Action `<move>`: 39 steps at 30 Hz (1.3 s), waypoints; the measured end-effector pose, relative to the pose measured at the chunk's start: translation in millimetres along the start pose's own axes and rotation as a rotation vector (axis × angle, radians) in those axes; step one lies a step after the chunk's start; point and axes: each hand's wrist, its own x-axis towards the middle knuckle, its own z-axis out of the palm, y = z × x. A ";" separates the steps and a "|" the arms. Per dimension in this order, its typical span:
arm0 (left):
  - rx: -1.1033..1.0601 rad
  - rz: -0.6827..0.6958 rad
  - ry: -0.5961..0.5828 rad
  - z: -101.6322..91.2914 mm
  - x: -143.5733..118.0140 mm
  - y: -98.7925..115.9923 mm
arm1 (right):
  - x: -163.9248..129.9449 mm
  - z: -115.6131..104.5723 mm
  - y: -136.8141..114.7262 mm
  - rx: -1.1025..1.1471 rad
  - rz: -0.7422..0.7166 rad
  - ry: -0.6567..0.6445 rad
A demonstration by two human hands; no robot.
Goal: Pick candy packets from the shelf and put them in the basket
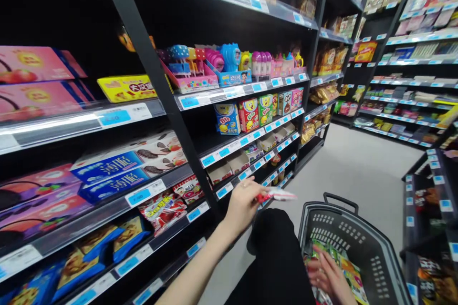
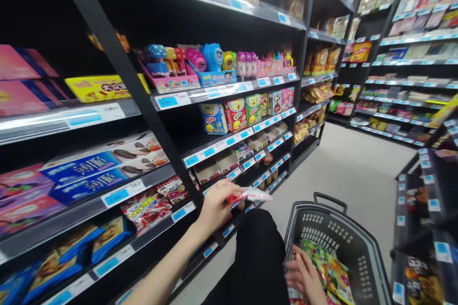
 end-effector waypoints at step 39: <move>-1.393 -0.252 -0.171 -45.6 -24.6 66.7 | -56.0 21.8 -124.7 -0.431 -0.902 0.228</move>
